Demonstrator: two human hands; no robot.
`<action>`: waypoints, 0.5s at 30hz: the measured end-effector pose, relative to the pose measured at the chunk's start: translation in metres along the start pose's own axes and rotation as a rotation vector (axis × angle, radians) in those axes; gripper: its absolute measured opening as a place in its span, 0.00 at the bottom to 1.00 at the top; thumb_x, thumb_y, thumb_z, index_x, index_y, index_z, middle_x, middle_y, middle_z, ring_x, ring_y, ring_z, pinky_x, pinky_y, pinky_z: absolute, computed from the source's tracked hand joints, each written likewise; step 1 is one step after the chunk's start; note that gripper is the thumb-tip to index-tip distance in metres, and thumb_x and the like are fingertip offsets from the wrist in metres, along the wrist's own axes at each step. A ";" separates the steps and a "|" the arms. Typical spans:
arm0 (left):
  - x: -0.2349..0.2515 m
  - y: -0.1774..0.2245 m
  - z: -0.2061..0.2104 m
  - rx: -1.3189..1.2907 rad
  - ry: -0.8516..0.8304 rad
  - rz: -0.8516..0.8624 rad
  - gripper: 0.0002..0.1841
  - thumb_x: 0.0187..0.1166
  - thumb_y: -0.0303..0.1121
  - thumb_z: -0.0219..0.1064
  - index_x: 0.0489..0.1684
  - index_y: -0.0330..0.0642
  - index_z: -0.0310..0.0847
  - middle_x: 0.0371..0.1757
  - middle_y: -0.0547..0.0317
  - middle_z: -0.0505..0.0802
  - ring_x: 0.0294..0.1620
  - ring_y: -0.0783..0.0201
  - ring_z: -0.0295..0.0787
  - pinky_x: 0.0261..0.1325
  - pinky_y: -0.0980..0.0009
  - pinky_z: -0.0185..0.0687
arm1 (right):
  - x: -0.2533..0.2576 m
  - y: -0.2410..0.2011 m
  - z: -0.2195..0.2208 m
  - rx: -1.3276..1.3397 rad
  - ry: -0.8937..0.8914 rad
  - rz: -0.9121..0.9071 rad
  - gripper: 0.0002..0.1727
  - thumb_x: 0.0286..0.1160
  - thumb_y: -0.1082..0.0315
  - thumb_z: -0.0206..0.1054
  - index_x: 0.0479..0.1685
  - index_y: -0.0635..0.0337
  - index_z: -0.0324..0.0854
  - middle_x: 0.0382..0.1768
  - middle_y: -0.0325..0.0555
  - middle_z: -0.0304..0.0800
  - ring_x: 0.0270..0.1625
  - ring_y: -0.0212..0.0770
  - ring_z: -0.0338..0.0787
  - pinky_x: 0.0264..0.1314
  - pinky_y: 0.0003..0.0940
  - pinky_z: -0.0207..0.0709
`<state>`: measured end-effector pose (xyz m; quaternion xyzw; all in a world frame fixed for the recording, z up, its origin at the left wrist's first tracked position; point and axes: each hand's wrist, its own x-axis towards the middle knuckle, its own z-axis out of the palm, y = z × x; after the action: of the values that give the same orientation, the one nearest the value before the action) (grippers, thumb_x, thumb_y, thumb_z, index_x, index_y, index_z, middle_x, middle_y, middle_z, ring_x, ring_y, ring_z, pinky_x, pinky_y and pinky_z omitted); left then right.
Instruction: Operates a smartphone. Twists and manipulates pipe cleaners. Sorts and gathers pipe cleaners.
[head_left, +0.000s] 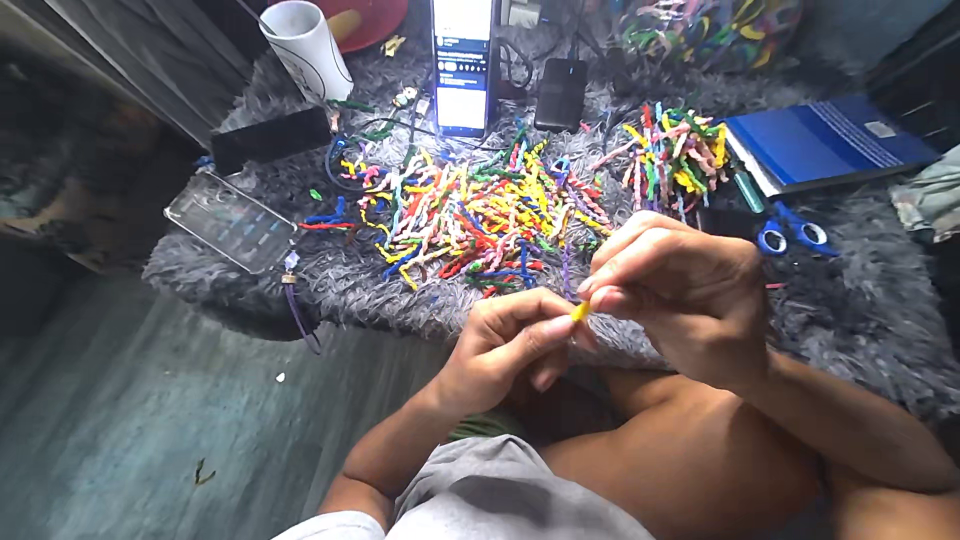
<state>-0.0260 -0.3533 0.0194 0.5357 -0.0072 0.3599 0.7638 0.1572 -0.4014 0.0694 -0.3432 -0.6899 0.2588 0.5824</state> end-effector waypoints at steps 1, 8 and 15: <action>0.000 -0.002 -0.002 -0.243 -0.071 -0.081 0.12 0.89 0.38 0.60 0.45 0.47 0.90 0.28 0.77 0.91 0.26 0.88 0.80 0.35 0.88 0.76 | 0.000 0.000 0.001 0.002 -0.019 -0.023 0.03 0.76 0.70 0.73 0.36 0.59 0.86 0.38 0.31 0.87 0.44 0.20 0.87 0.46 0.14 0.84; 0.006 -0.017 -0.001 -0.523 -0.230 -0.165 0.11 0.86 0.41 0.64 0.43 0.49 0.92 0.26 0.77 0.92 0.26 0.85 0.85 0.36 0.86 0.80 | 0.005 -0.002 -0.011 -0.053 -0.124 -0.183 0.05 0.78 0.69 0.72 0.37 0.61 0.88 0.38 0.34 0.89 0.47 0.22 0.88 0.49 0.15 0.83; 0.055 0.003 -0.067 1.074 0.111 0.219 0.19 0.85 0.30 0.62 0.69 0.26 0.77 0.51 0.48 0.93 0.47 0.66 0.91 0.54 0.69 0.87 | 0.013 0.037 -0.075 -1.031 0.364 -0.454 0.05 0.80 0.73 0.71 0.47 0.66 0.89 0.44 0.54 0.89 0.48 0.37 0.89 0.53 0.24 0.79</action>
<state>-0.0122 -0.2680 0.0145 0.8264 0.1621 0.4180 0.3406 0.2364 -0.3706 0.0635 -0.4645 -0.6720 -0.3037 0.4903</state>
